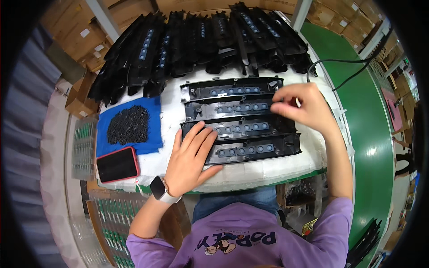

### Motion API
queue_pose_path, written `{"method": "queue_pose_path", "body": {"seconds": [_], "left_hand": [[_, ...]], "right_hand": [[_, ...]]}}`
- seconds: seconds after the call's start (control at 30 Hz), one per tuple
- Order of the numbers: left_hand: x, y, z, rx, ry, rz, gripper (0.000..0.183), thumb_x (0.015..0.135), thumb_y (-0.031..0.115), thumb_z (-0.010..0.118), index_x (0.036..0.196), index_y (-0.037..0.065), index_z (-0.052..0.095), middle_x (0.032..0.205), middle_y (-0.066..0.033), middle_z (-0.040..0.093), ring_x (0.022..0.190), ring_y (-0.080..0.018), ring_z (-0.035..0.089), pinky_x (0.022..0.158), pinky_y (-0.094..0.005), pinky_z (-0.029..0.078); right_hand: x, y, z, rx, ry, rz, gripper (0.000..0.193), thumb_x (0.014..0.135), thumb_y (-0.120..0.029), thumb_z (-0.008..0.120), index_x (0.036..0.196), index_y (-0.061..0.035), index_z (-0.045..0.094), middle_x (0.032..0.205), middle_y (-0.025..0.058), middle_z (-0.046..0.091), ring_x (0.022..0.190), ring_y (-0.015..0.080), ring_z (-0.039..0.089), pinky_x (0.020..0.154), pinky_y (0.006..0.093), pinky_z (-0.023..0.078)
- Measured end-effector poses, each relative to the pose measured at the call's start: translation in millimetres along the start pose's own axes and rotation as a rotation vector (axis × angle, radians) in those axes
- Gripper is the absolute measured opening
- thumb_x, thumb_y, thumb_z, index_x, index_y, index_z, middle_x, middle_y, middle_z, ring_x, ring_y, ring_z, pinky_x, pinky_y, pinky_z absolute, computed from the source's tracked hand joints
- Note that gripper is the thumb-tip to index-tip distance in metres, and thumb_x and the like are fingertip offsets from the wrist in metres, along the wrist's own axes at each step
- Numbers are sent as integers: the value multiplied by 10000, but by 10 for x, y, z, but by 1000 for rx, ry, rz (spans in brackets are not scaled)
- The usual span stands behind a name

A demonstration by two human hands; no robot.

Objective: Assembling circuit boards and internal components into toner cartridge housings using an electric screwdriver.

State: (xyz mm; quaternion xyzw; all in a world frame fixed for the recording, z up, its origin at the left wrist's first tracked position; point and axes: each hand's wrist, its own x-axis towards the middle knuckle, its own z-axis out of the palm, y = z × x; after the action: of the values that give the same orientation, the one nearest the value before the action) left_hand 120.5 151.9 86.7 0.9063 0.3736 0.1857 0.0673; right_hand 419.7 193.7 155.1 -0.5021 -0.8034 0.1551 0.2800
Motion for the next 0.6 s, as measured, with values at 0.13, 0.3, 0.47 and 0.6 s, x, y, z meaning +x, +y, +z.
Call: {"method": "queue_pose_path", "body": {"seconds": [0.13,0.3,0.47,0.6], "left_hand": [[-143,-22,-99,-22,66,-40,677,700,342,725,1254,39,481,1315,-129,452,1300,-312,352,1018,-580,221],[-885,-130,-189,21,560,-76,441,682,138,701,1088,21,573,1063,-146,575,1020,-319,555,840,-444,407],[-2032,-528,-116,413,987,-687,238,705,14,577,938,-1,530,879,-171,524,818,-347,504,724,-405,422],[-3861,-483,93,679,866,-1270,246,739,57,560,970,0,502,950,-175,509,918,-349,491,814,-418,403]], "right_hand": [[203,-239,207,-122,58,-132,137,746,-139,691,802,-30,630,633,82,575,510,192,554,486,292,424],[-50,-856,671,-113,-78,-447,171,659,-71,714,770,-9,599,736,106,567,663,281,522,580,351,422],[-241,-1097,700,-141,-158,-415,108,705,13,645,797,26,588,741,126,545,687,283,518,610,337,404],[-209,-1382,1024,-87,-253,-604,113,711,10,643,808,23,586,738,126,542,682,287,514,604,345,407]]}}
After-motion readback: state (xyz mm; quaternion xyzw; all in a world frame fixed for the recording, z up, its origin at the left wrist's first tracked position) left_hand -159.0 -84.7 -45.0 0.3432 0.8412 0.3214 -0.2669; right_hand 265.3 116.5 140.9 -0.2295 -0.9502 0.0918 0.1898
